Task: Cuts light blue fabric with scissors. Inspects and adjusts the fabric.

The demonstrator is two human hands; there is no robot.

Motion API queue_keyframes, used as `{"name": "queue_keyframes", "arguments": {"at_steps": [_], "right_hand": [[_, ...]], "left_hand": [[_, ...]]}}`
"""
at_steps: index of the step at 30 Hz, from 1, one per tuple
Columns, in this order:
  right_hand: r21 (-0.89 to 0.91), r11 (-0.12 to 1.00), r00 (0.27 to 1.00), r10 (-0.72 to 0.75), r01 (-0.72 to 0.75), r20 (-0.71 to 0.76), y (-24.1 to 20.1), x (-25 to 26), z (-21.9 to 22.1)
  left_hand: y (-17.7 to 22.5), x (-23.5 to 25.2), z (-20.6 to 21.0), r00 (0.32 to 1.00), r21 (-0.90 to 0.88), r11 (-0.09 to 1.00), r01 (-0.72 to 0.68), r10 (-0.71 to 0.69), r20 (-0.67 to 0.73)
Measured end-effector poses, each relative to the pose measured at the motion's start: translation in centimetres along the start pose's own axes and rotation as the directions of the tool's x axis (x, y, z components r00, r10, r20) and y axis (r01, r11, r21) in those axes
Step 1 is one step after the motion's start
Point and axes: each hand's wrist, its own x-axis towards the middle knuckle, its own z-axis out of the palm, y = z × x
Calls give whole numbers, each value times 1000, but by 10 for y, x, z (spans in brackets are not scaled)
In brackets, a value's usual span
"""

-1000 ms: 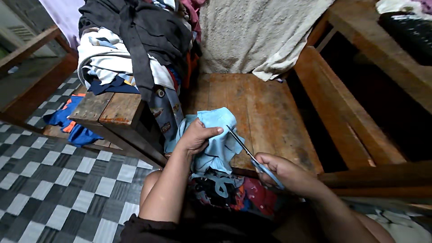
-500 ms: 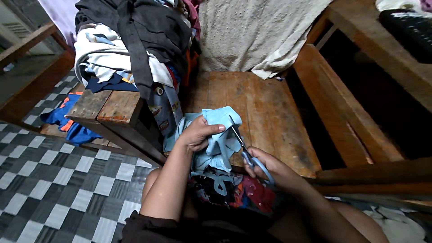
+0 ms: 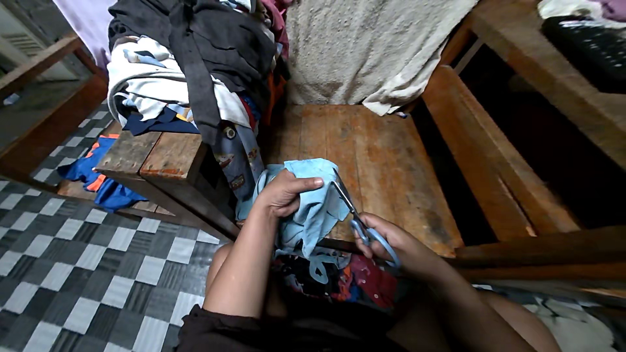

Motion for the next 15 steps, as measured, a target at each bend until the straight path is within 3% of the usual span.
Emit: {"name": "queue_keyframes", "arguments": {"at_steps": [3,9,12,15], "right_hand": [[-29,999,1000,16,-16,0,0,-1,-2],[-133,984,991,128,-121,43,-5,-1,-7],[-145,982,991,127,-120,39,-4,0,-6],[-110,986,991,128,-123,34,-2,2,-3]], "left_hand": [[5,0,1,997,99,995,12,-4,-83],[10,-2,2,980,121,991,60,-36,-193],[12,-4,3,983,135,987,85,-61,-174],[10,-4,-2,994,158,983,94,-84,-68]]}}
